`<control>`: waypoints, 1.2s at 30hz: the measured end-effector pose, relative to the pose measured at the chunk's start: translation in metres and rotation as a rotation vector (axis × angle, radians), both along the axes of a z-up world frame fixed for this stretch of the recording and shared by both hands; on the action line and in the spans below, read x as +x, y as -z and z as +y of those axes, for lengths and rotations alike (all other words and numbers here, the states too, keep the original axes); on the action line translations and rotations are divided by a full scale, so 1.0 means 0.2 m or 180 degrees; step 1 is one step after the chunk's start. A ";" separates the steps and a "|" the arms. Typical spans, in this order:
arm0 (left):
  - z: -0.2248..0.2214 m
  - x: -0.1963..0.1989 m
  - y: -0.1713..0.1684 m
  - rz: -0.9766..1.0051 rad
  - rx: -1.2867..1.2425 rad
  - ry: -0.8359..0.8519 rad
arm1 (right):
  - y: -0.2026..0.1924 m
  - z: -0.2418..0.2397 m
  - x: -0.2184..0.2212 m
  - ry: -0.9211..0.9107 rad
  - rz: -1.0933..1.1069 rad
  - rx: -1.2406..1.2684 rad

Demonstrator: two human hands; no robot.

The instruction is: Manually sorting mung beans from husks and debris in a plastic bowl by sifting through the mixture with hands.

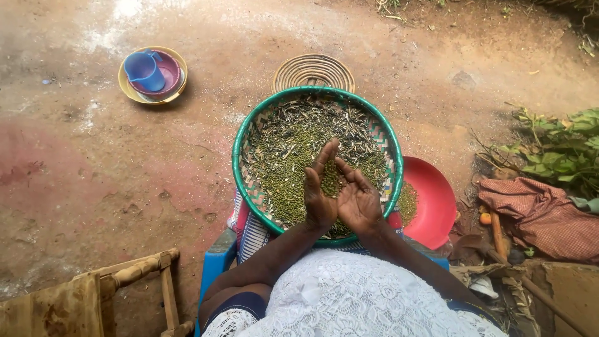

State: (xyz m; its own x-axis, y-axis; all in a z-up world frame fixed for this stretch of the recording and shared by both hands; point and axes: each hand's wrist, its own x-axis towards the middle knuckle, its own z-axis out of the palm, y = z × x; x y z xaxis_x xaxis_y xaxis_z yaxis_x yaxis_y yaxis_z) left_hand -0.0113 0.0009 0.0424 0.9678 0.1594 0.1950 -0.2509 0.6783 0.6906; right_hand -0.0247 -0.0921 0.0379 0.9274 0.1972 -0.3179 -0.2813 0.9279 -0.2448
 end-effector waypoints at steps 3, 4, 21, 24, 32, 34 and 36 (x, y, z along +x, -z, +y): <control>0.00 -0.01 -0.01 -0.0394 0.0442 0.0174 | -0.08 0.04 -0.01 -0.0023 0.0294 0.0063; -0.01 0.00 0.02 -0.0393 0.0437 0.0173 | -0.06 0.03 -0.01 -0.0023 0.0295 0.0058; -0.02 0.07 0.18 0.0641 -0.2199 0.1384 | -0.17 -0.03 0.02 0.0440 -0.0814 -0.0862; -0.05 0.09 0.28 0.0476 -0.2569 0.1608 | -0.15 -0.03 0.02 0.0615 -0.1173 -0.1070; -0.07 0.08 0.30 0.0205 -0.3153 0.1917 | -0.17 0.03 -0.01 0.0819 -0.1948 -0.1733; -0.06 0.08 0.29 0.0202 -0.3214 0.1982 | -0.18 0.04 -0.01 0.0828 -0.2086 -0.1822; -0.06 0.07 0.30 0.0144 -0.3302 0.2062 | -0.18 0.03 -0.01 0.0831 -0.2283 -0.2223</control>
State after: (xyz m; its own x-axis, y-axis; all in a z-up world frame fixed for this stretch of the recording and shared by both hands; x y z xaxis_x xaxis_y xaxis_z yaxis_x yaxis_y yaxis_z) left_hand 0.0036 -0.0117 -0.0171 0.9286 -0.2943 0.2262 0.3477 0.9029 -0.2526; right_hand -0.0261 -0.0858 0.0731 0.9314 -0.0533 0.3600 0.3327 0.5258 -0.7828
